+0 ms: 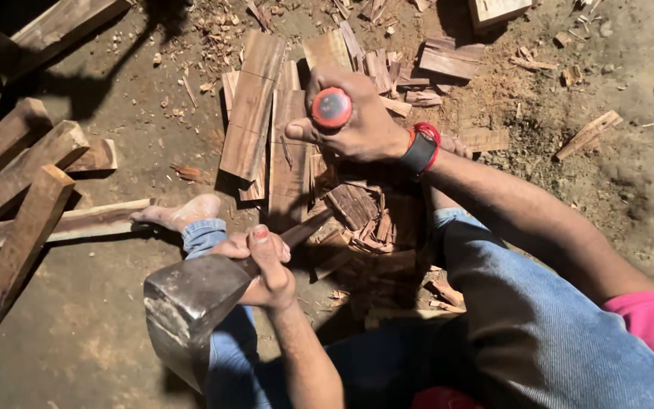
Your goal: The person sits on the ground and uses a chisel and mallet to carve a rectangular wooden block. They repeatedly strike the chisel to remove wood shavings and shape the block, occasionally adjusting the wood's position.
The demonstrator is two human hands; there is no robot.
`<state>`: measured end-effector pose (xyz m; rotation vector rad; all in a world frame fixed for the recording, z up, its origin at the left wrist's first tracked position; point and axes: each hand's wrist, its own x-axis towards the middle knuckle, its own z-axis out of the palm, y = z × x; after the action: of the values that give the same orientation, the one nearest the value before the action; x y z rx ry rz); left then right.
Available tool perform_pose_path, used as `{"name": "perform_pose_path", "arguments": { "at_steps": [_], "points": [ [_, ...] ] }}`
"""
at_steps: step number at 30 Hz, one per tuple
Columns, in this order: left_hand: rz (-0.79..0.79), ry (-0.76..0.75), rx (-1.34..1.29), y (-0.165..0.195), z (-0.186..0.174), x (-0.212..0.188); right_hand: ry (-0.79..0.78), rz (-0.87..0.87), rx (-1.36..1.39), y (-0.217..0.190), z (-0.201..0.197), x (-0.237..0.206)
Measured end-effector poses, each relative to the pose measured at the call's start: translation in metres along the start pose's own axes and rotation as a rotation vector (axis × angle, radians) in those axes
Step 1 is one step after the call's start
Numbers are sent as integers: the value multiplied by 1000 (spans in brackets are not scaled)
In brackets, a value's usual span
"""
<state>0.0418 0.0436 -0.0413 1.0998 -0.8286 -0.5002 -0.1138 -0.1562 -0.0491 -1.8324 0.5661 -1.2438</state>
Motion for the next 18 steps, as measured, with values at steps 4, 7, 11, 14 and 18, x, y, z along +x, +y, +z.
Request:
{"name": "perform_pose_path", "arguments": {
  "at_steps": [4,7,11,14,18],
  "points": [
    [76,8,-4,1,-2,-1,-27,98,33,9,7,-9],
    [76,20,-17,3,-3,-1,-26,73,59,11,8,-10],
    [84,30,-9,3,-3,3,-79,99,17,10,11,-6],
    [77,30,10,2,-2,5,-98,69,-23,6,15,-5],
    [90,3,21,1,-3,4,-81,100,-10,-1,14,-8]
  ]
}}
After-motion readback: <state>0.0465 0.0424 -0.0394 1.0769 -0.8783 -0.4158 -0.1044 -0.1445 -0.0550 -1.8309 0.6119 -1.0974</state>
